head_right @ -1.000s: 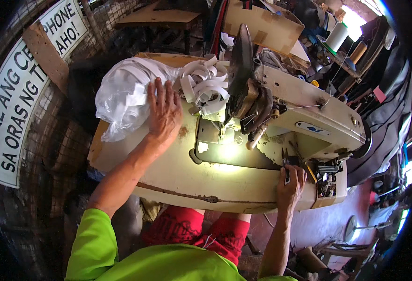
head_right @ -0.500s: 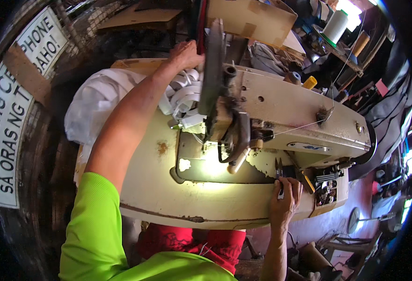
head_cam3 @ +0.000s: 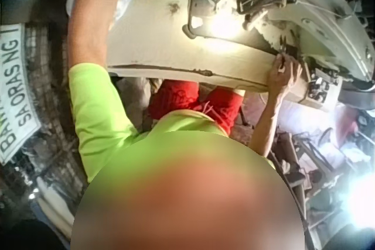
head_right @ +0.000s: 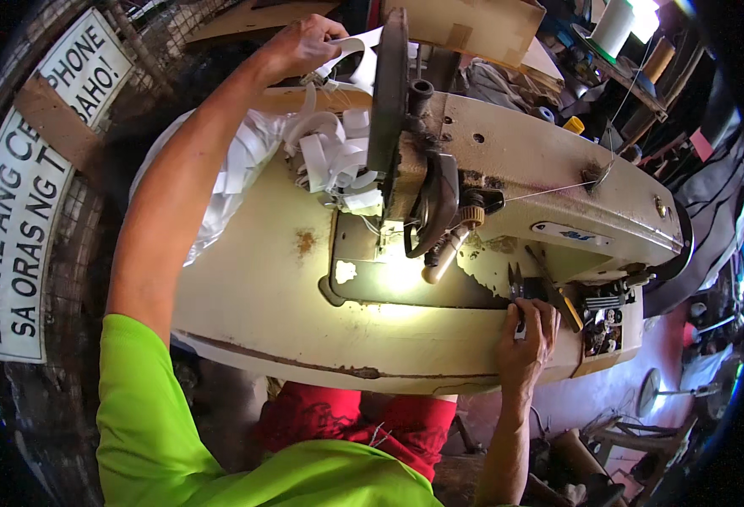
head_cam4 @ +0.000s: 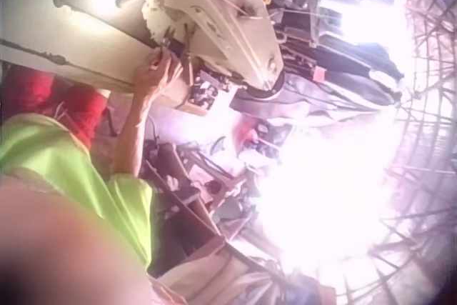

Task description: The person sews white webbing straps using an industrial sewing machine.

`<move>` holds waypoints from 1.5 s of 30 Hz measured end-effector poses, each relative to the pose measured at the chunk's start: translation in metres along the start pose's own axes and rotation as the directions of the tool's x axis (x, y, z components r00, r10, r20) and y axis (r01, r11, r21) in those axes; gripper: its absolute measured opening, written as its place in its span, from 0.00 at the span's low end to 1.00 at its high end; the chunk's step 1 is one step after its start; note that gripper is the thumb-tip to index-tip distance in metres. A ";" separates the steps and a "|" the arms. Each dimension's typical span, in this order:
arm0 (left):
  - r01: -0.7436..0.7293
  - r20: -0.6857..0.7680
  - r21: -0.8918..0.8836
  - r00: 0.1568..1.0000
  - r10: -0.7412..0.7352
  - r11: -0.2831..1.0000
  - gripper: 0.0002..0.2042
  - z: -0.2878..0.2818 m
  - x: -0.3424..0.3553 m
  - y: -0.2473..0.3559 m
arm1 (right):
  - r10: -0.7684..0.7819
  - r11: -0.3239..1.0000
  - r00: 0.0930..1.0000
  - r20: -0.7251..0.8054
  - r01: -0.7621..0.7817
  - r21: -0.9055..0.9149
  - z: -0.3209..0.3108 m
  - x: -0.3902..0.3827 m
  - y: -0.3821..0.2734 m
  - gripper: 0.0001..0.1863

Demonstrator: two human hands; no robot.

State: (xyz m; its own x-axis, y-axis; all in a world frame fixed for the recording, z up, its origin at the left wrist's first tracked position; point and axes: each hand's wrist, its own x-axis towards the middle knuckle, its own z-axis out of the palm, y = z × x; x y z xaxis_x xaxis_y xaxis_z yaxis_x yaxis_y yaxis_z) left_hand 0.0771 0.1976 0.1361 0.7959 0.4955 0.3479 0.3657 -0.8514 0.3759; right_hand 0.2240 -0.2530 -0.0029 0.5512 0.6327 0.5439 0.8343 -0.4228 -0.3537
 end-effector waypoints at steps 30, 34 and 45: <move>0.084 -0.313 -0.030 0.946 -0.090 0.996 0.09 -0.070 -0.269 0.081 | -0.074 0.997 0.997 -0.020 0.075 0.022 0.000 -0.005 0.010 0.09; 0.296 -0.507 -0.012 0.821 -0.261 0.955 0.07 -0.050 -0.335 0.063 | -0.138 0.990 0.989 -0.045 0.139 0.033 0.003 -0.003 0.006 0.09; 0.289 -0.589 0.011 0.776 -0.227 0.957 0.09 -0.013 -0.358 0.050 | -0.076 0.997 0.997 -0.011 0.076 -0.019 0.004 -0.006 0.014 0.07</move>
State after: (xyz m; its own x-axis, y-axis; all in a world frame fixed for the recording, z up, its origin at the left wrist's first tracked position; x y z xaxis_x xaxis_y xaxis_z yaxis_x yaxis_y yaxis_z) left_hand -0.1956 -0.0200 0.0411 0.2503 0.6792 0.6900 0.5854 -0.6738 0.4509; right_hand 0.2321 -0.2600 -0.0147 0.4857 0.6557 0.5780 0.8737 -0.3853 -0.2970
